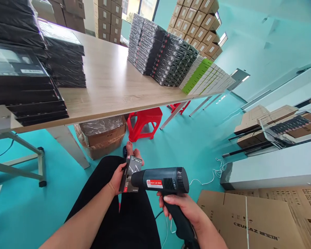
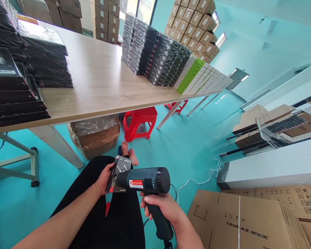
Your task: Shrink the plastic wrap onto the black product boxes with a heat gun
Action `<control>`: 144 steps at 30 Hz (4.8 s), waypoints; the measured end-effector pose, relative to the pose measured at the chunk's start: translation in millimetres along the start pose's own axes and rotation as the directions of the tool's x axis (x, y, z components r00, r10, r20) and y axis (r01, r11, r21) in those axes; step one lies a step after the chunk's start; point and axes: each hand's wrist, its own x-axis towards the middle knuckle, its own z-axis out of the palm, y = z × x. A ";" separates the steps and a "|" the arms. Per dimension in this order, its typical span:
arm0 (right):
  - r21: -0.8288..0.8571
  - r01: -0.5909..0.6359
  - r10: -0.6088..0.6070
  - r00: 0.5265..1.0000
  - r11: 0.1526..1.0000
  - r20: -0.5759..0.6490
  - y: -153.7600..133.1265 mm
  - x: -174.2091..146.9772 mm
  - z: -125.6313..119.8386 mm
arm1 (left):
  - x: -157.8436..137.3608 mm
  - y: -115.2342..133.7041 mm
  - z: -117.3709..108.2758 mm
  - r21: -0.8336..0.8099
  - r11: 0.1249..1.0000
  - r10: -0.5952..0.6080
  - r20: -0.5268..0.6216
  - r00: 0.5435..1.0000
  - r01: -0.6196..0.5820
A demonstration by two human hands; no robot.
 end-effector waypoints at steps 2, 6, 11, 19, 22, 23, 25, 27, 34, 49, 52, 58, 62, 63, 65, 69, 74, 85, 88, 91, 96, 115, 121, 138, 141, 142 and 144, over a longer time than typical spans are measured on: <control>-0.009 0.074 -0.074 0.986 0.997 -0.146 -0.3 -0.4 -0.9 | 0.4 1.3 0.8 -0.006 1.000 -0.002 -0.016 1.000 0.001; 0.015 0.104 -0.099 0.976 0.994 -0.196 8.7 -5.5 1.3 | 1.9 3.7 2.6 -0.021 0.998 0.059 -0.021 0.998 -0.059; -0.025 -0.040 0.041 0.999 0.999 0.016 33.1 -24.3 3.2 | 1.9 10.9 0.4 -0.052 0.957 0.283 -0.064 0.957 -0.286; 0.159 -0.044 0.062 0.992 0.986 -0.110 53.1 -37.3 8.7 | 3.2 14.6 0.3 -0.079 0.960 0.268 -0.016 0.963 -0.268; 0.214 0.000 0.034 0.987 0.977 -0.155 49.0 -30.5 11.3 | 5.9 12.1 -1.0 -0.029 0.979 0.201 -0.009 0.980 -0.201; 0.232 0.054 0.001 0.973 0.971 -0.231 45.4 -25.1 12.0 | 6.8 11.0 -1.7 -0.017 0.985 0.174 -0.015 0.985 -0.174; 0.244 0.166 -0.077 0.939 0.955 -0.336 36.1 -13.5 13.6 | 7.7 9.2 -2.7 0.006 0.993 0.116 -0.032 0.993 -0.116; 0.201 0.184 -0.118 0.946 0.962 -0.304 27.0 -6.7 15.4 | 6.9 8.4 -2.3 0.012 0.996 0.083 -0.040 0.996 -0.083; 0.175 0.020 -0.011 0.999 0.984 -0.051 34.3 -21.9 6.8 | -0.1 13.6 -0.1 -0.040 0.979 0.200 -0.012 0.980 -0.201; 0.697 0.184 -0.011 0.970 0.693 -0.244 52.6 -15.2 -19.7 | 6.7 4.1 -3.8 0.012 0.998 -0.055 0.011 0.998 0.055; 0.687 0.169 -0.017 0.975 0.707 -0.222 51.5 -10.6 -20.4 | 5.1 3.5 -2.6 0.004 0.999 -0.053 0.010 0.999 0.053; 0.643 0.169 -0.029 0.975 0.747 -0.222 39.1 0.7 -8.4 | 7.3 1.5 -2.7 0.035 0.998 -0.054 0.006 0.999 0.054; 0.421 0.133 -0.063 0.983 0.897 -0.175 26.9 -3.1 5.2 | 8.7 1.4 -3.3 0.048 0.998 -0.051 -0.002 0.999 0.051; 0.313 0.093 -0.054 0.990 0.945 -0.129 24.0 -6.1 7.4 | 8.3 1.7 -3.2 0.043 0.998 -0.047 0.000 0.999 0.047; 0.086 0.019 -0.017 1.000 0.996 -0.022 17.8 -11.7 10.5 | 7.1 2.6 -2.8 0.021 0.999 -0.036 0.002 0.999 0.036; -0.060 0.050 -0.055 0.995 0.997 -0.080 2.8 -11.4 15.3 | 4.8 3.3 -1.9 0.005 1.000 -0.011 -0.026 1.000 0.011; -0.069 0.097 -0.105 0.986 0.993 -0.128 -4.4 -10.5 18.9 | 3.9 3.8 -0.3 -0.008 1.000 -0.008 -0.026 1.000 0.008; 0.099 0.163 -0.142 0.972 0.982 -0.185 -5.4 4.4 25.9 | 6.7 3.7 -3.7 -0.002 1.000 0.004 -0.036 0.999 -0.004; 0.122 0.203 -0.167 0.952 0.972 -0.255 -11.2 10.8 17.3 | 3.8 5.0 -1.9 -0.010 1.000 0.007 -0.035 0.999 -0.008; 0.077 0.175 -0.153 0.961 0.982 -0.229 -11.2 5.0 9.4 | 2.5 6.2 -1.4 -0.009 1.000 0.010 -0.042 0.999 -0.010; -0.183 -0.042 0.072 0.984 0.982 0.164 -9.0 -17.5 9.6 | 5.3 4.7 -1.8 0.011 1.000 0.018 -0.041 0.999 -0.017; -0.024 -0.018 0.015 0.991 1.000 -0.129 -3.0 -13.4 -24.3 | -0.4 8.0 5.0 0.002 1.000 0.011 -0.071 0.997 -0.011; -0.041 -0.076 0.072 0.993 0.996 -0.099 15.9 -26.1 -14.7 | 1.9 10.7 0.2 -0.034 0.999 0.033 -0.028 0.999 -0.034; 0.261 0.093 -0.017 0.960 0.961 -0.278 43.0 -50.3 -5.1 | 20.3 7.9 -10.9 -0.087 0.991 0.099 -0.060 0.993 -0.104; 0.223 0.062 -0.016 0.980 0.973 -0.201 46.8 -54.0 3.4 | 24.4 4.9 -12.3 -0.054 0.996 0.070 -0.068 0.995 -0.074; 0.220 0.083 -0.038 0.979 0.972 -0.201 47.9 -54.0 6.4 | 24.6 4.0 -11.5 -0.052 0.996 0.066 -0.074 0.995 -0.070; 0.214 0.144 -0.087 0.964 0.966 -0.253 49.1 -52.3 10.5 | 23.9 2.9 -9.6 -0.063 0.996 0.060 -0.074 0.995 -0.065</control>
